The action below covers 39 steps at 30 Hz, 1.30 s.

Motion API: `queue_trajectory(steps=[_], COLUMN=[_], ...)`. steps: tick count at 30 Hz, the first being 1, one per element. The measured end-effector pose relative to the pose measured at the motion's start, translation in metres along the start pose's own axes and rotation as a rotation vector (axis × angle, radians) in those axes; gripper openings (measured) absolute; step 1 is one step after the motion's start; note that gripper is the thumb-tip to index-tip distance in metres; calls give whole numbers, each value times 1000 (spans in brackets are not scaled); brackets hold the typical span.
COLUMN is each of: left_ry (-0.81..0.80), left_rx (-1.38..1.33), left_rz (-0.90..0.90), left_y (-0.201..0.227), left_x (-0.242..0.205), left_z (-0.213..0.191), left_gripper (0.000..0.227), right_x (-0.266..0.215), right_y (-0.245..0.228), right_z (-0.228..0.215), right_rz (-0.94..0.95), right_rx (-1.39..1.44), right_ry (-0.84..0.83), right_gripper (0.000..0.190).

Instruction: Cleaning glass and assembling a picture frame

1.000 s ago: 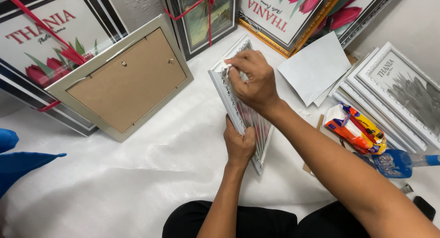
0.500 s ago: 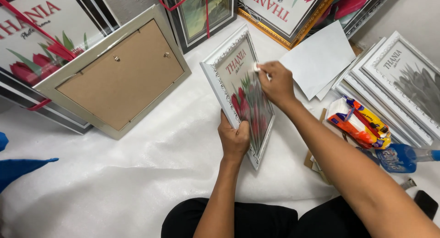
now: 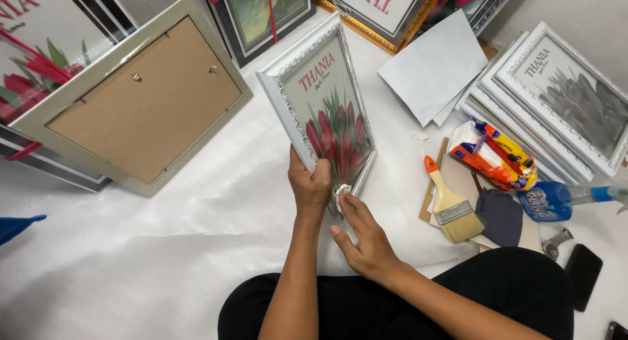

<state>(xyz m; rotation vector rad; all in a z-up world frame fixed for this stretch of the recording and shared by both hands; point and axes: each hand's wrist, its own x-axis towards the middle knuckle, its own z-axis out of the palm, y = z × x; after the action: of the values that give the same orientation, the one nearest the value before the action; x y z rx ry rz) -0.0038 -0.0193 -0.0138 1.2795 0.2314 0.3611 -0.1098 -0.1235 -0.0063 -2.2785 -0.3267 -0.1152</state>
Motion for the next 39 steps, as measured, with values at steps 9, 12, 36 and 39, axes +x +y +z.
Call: queue_trajectory(steps=[9, 12, 36, 39], left_ry=[-27, -49, -73, -83], left_rx=[1, 19, 56, 44], left_rz=[-7, -28, 23, 91], left_y=[15, 31, 13, 44], left_x=[-6, -4, -1, -3], left_z=[5, 2, 0, 0], left_gripper=[35, 25, 19, 22], right_x=[72, 61, 163, 194], right_y=[-19, -17, 33, 53], right_z=[-28, -18, -13, -18], right_rz=[265, -233, -435, -70], right_rx=[-3, -12, -144, -109], right_ry=[-126, 27, 130, 136], right_gripper=[88, 53, 57, 59])
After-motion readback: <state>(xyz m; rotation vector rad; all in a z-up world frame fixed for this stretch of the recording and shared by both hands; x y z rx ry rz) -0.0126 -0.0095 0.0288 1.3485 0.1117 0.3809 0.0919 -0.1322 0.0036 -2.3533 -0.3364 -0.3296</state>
